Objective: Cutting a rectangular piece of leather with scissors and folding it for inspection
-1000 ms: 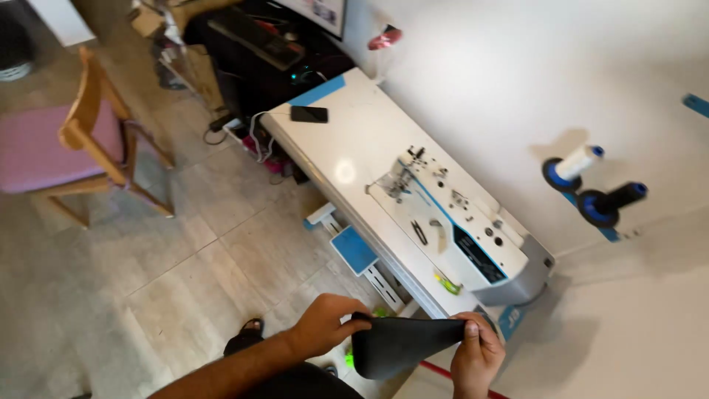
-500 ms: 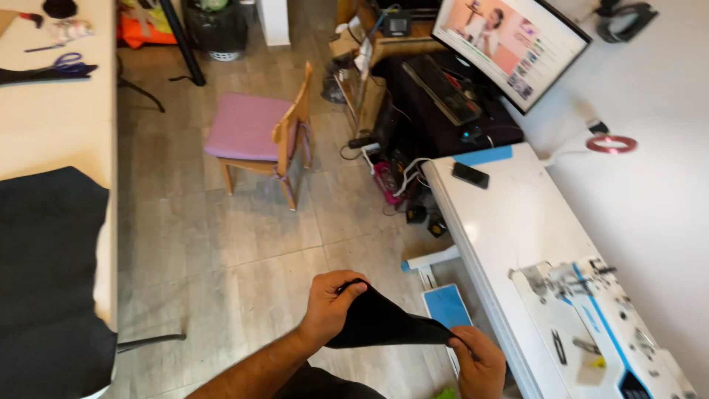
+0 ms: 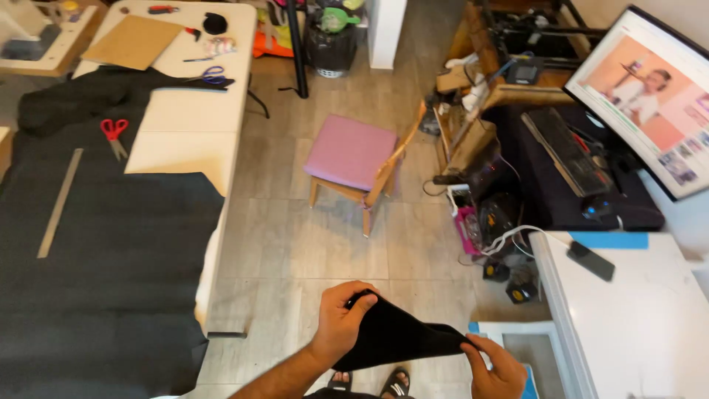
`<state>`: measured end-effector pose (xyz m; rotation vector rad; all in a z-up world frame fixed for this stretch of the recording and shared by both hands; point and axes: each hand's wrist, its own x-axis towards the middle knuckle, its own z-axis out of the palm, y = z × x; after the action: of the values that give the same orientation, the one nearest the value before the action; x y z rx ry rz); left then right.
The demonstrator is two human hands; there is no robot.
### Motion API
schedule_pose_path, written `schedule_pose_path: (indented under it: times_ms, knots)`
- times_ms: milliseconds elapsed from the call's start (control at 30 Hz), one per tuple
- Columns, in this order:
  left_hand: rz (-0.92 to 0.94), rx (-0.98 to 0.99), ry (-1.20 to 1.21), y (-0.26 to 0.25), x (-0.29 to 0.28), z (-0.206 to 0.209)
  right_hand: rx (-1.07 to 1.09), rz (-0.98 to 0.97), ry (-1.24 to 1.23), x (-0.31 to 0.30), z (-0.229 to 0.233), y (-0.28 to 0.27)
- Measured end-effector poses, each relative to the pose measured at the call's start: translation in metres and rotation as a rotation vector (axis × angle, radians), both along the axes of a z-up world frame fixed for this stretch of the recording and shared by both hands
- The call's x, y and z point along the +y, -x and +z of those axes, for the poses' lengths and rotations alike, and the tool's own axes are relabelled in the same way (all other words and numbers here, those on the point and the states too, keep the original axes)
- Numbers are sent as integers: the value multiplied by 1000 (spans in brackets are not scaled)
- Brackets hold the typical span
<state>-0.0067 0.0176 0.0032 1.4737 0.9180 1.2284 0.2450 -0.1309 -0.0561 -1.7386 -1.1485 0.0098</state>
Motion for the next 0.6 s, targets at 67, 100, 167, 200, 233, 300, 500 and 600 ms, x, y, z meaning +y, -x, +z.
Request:
schedule_pose_path:
  times_ms: [67,100,167,200,233,300,500,600]
  knots:
    - [53,-29,0,11,5,3,26,28,53,21,-4,1]
    - [94,-23,17,15,8,4,30,70,71,33,-3,-1]
    - [163,61,-1,25,19,5,11,233,20,63,-3,-2]
    - [199,67,3,30,18,5,17,270,23,71,-3,1]
    - [221,61,0,30,26,6,67,269,30,89,-4,-1]
    - [285,49,2,29,39,4,110,311,47,126,-10,-10]
    - [468,36,-45,11,71,19,548,714,-27,231,-31,-37]
    - [564,60,-155,-2,80,24,583,862,29,272,-43,-60]
